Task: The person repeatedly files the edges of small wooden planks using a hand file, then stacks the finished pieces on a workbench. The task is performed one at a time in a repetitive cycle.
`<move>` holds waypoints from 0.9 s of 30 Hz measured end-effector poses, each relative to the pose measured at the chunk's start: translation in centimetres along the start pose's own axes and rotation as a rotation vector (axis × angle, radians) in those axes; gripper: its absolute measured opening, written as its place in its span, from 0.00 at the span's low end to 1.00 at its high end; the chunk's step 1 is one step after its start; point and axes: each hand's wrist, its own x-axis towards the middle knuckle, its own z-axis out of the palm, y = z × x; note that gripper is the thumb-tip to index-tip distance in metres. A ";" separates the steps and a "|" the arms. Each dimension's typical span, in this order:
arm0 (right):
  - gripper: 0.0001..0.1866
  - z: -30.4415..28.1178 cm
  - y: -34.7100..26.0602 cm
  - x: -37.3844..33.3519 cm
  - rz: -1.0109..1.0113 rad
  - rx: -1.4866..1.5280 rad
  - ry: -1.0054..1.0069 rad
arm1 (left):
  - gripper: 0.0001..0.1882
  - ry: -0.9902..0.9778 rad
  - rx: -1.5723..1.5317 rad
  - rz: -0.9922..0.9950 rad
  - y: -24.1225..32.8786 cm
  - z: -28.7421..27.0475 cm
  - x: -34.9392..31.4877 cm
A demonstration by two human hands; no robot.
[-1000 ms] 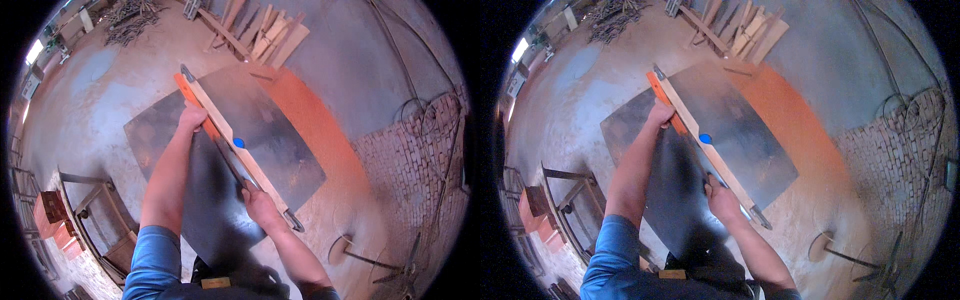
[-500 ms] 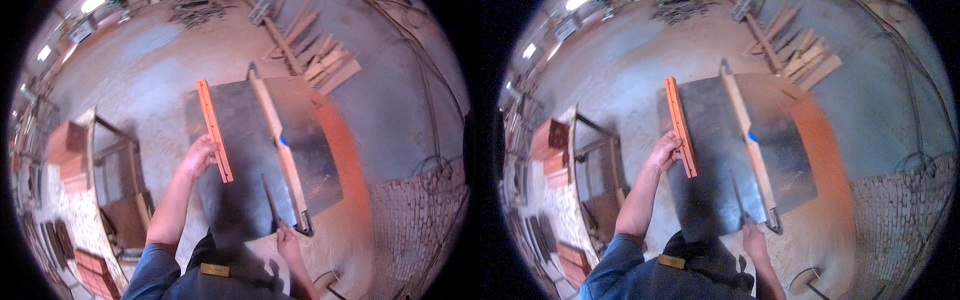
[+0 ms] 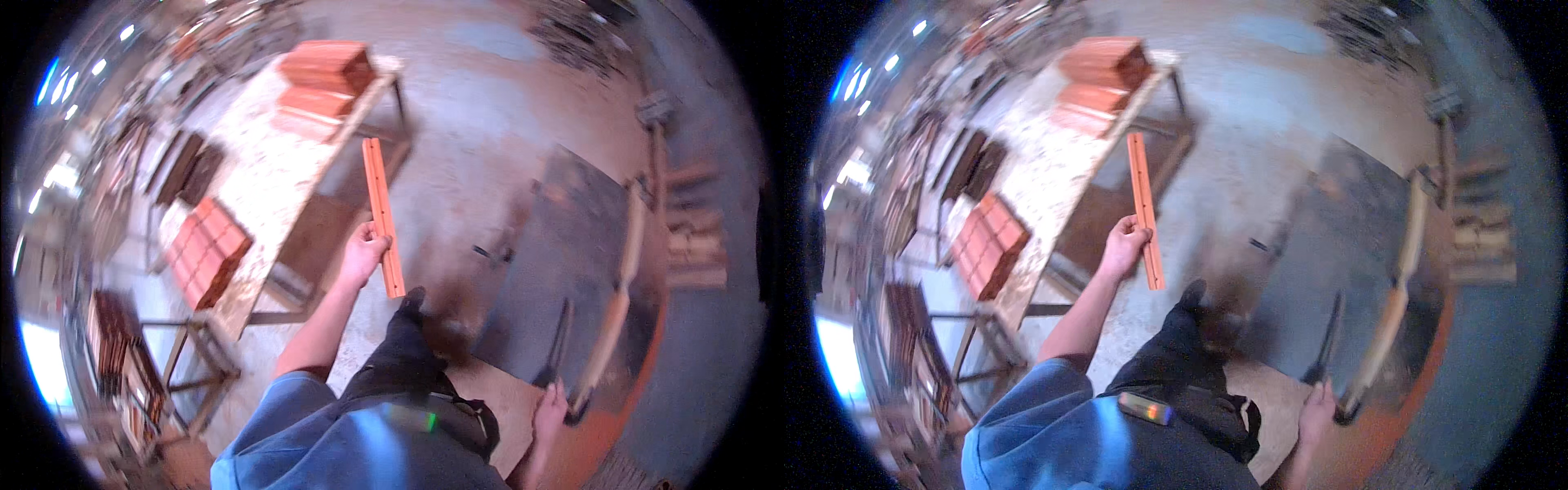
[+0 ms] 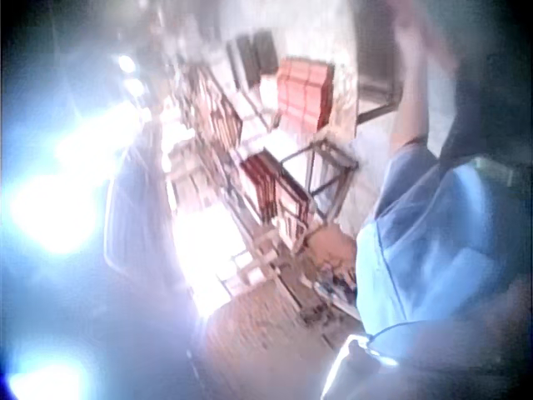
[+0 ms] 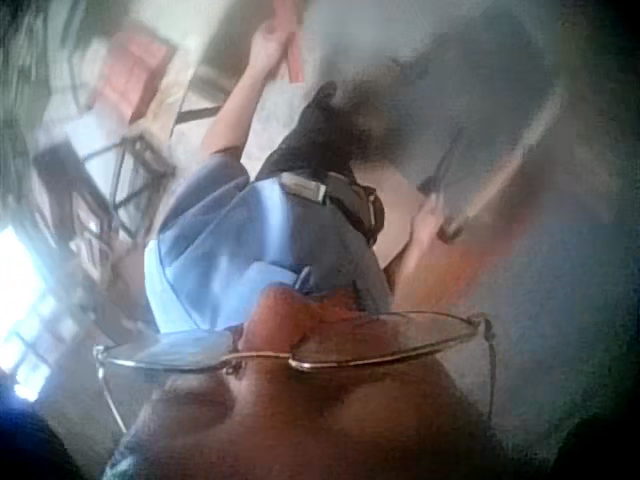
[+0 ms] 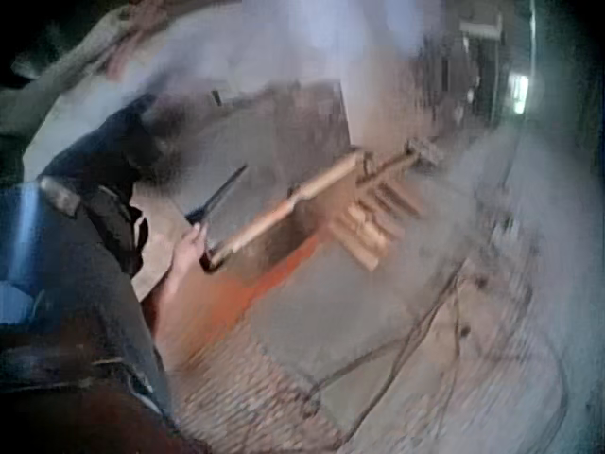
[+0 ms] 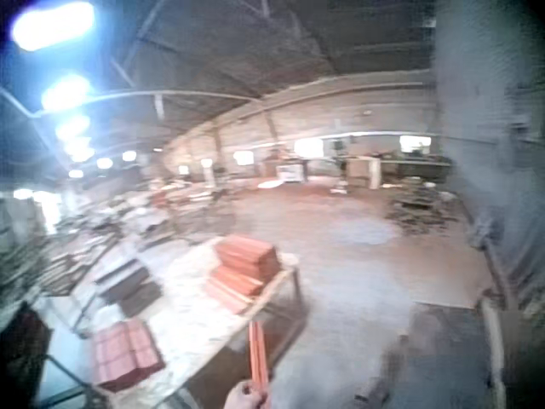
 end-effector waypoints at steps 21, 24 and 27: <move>0.23 19.5 -30.8 6.0 -0.189 -0.166 -0.406 | 0.18 1.149 1.007 -0.585 0.2 -40.7 10.1; 0.22 21.6 -34.0 6.5 -0.170 -0.262 -0.451 | 0.16 1.157 1.220 -0.546 -1.4 -41.1 11.8; 0.20 22.1 -32.9 8.5 -0.270 -0.215 -0.444 | 0.20 1.090 1.102 -0.669 0.5 -40.0 12.9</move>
